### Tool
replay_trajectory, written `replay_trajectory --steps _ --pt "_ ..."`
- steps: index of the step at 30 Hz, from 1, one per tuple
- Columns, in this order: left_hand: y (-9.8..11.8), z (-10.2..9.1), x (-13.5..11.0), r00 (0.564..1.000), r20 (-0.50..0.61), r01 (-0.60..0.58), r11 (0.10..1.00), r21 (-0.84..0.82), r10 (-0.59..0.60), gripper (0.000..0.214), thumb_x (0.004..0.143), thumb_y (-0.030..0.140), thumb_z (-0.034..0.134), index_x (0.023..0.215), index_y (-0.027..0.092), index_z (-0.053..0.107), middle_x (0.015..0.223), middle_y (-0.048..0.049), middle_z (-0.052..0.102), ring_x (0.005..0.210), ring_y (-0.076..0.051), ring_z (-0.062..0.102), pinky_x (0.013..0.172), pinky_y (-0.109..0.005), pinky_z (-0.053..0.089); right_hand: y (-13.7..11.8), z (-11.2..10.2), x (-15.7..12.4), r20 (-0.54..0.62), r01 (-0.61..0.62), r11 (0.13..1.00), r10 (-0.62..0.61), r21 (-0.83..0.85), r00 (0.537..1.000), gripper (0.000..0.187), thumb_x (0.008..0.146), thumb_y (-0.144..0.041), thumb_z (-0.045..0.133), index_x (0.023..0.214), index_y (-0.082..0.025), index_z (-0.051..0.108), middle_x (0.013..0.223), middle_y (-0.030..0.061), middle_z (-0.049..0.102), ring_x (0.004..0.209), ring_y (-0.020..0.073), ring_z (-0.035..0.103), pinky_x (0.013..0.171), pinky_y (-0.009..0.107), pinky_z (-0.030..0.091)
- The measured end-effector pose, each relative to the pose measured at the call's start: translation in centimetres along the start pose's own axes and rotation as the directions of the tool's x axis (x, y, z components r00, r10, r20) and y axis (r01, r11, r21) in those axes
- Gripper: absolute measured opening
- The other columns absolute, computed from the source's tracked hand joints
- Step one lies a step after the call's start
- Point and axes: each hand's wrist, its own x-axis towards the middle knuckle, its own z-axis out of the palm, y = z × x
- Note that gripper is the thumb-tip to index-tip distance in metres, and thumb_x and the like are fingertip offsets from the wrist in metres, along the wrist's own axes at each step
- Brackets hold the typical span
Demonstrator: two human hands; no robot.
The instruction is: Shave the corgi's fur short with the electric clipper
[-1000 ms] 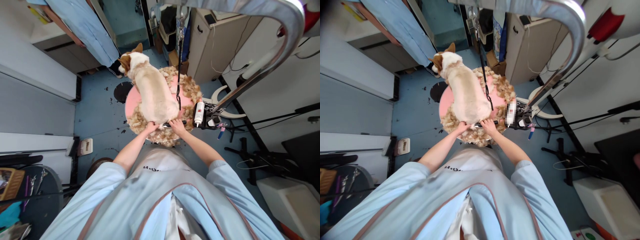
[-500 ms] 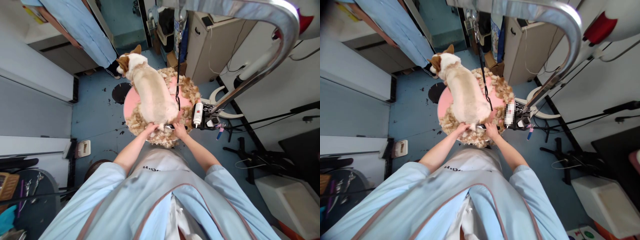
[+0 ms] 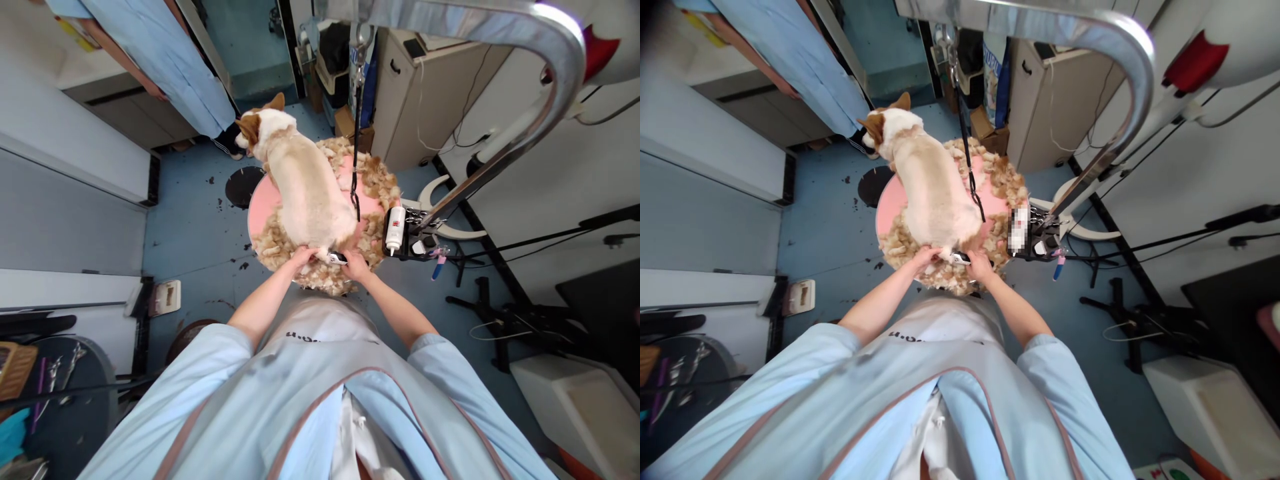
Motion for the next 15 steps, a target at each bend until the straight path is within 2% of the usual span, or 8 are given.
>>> replay_trajectory --steps 6,11,15 --pt "0.0 0.1 -0.1 1.000 -0.007 -0.023 0.998 -0.051 0.023 0.019 0.063 0.023 0.079 0.064 0.015 0.062 0.058 0.0000 0.061 0.055 -0.011 0.054 0.054 -0.022 0.040 -0.8 0.6 -0.3 -0.013 0.029 0.994 -0.028 0.105 1.000 0.043 0.078 -0.015 0.059 0.121 -0.012 0.060 0.108 0.0149 0.070 0.099 0.0281 0.063 0.090 0.036 0.046" --pt "-0.5 0.3 0.3 1.000 -0.012 -0.018 0.996 -0.086 0.017 0.019 0.062 0.024 0.081 0.062 0.016 0.063 0.055 -0.0004 0.061 0.053 -0.011 0.054 0.052 -0.022 0.038 -1.0 0.5 -0.8 -0.050 -0.046 0.982 0.056 0.182 0.997 0.043 0.074 -0.013 0.059 0.117 -0.013 0.062 0.107 0.0151 0.071 0.100 0.0290 0.064 0.092 0.040 0.048" --pt "-0.7 0.5 0.5 0.999 -0.033 -0.014 0.991 -0.132 0.010 0.017 0.062 0.023 0.080 0.063 0.016 0.065 0.058 -0.0015 0.063 0.055 -0.013 0.056 0.055 -0.023 0.040 -1.6 0.6 -2.1 -0.045 -0.073 0.920 0.098 0.385 0.994 0.045 0.074 -0.018 0.064 0.118 -0.015 0.060 0.111 0.0123 0.070 0.102 0.0274 0.064 0.093 0.041 0.049"
